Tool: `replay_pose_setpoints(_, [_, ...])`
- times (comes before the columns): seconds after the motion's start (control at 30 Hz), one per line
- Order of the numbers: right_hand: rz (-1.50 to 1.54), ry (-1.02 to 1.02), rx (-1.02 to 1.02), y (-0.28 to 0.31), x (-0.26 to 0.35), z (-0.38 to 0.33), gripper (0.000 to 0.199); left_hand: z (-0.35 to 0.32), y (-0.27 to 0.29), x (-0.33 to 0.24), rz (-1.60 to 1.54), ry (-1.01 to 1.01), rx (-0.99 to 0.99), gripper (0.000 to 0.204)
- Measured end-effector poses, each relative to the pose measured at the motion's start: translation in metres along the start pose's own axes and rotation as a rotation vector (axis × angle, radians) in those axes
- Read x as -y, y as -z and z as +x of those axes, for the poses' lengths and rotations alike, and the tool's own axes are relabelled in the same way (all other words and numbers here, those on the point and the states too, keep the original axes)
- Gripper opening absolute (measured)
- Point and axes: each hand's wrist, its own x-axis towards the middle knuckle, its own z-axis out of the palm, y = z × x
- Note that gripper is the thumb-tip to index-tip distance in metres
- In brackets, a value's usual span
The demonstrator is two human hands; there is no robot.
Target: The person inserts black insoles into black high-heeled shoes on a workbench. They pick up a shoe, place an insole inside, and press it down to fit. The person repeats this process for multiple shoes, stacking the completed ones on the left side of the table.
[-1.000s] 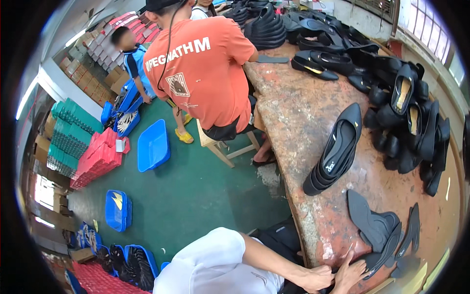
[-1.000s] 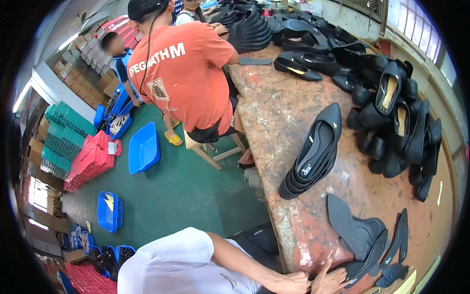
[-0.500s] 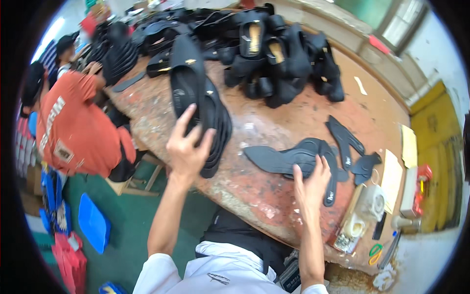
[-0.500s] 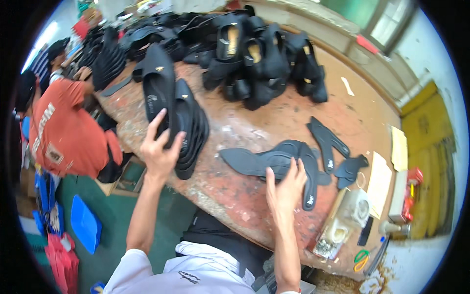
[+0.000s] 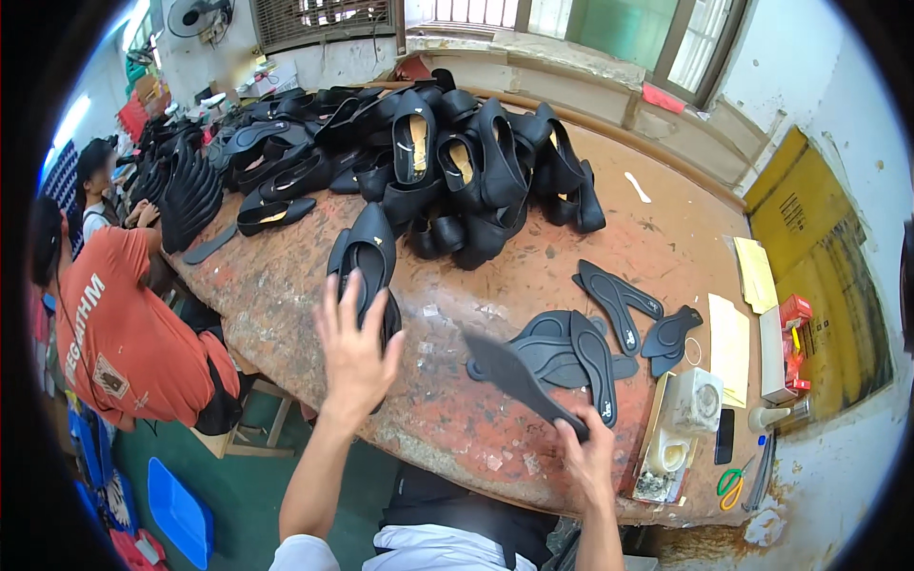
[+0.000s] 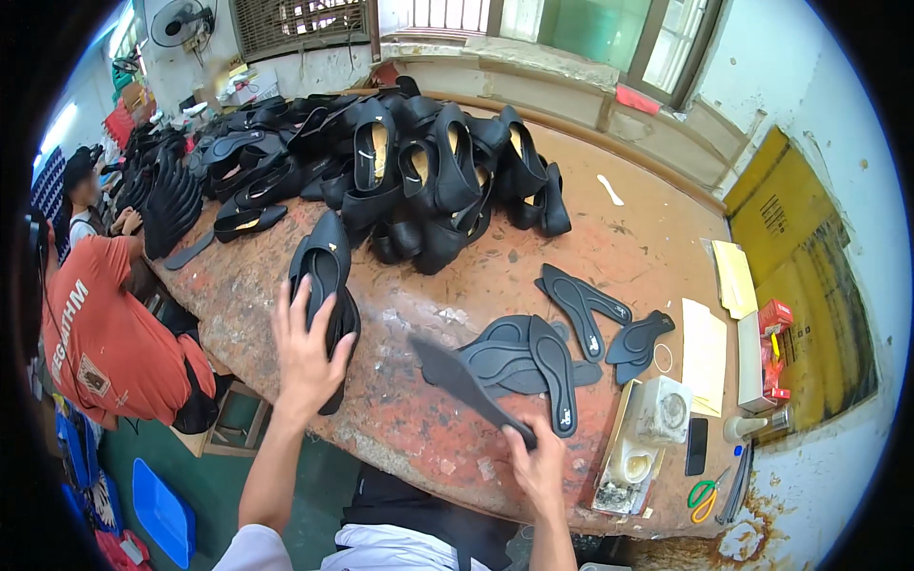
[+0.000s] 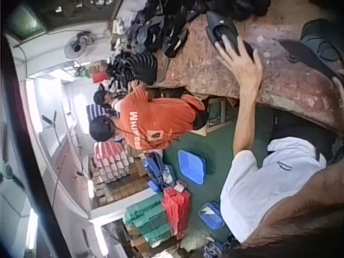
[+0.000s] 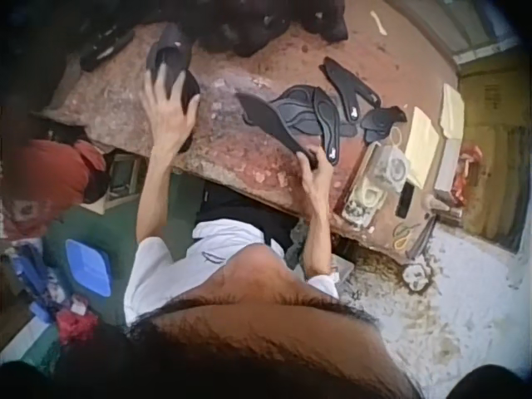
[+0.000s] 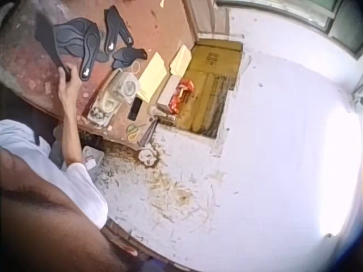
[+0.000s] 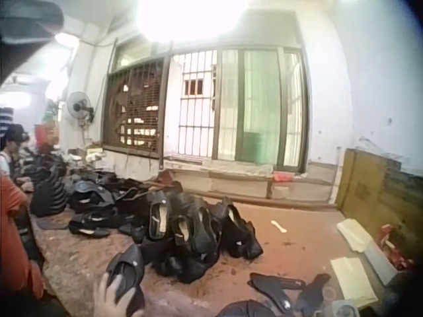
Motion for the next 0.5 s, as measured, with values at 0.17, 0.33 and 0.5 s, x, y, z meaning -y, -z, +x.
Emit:
replay_pose_setpoints(0.17, [0.177,0.236,-0.083,0.05,-0.011,-0.032,0.02,0.147,-0.091,-0.09,-0.333,-0.296,-0.142,0.092])
replay_pose_setpoints(0.33, [0.794,0.149,-0.292,0.054,0.009,-0.054,0.038,0.244,-0.168,-0.052,0.182,-0.126,-0.018,0.056])
replay_pose_setpoints(0.5, [0.832,0.088,-0.29,0.09,-0.011,-0.098,0.049,0.151,-0.089,-0.136,-0.598,-0.115,-0.181,0.046])
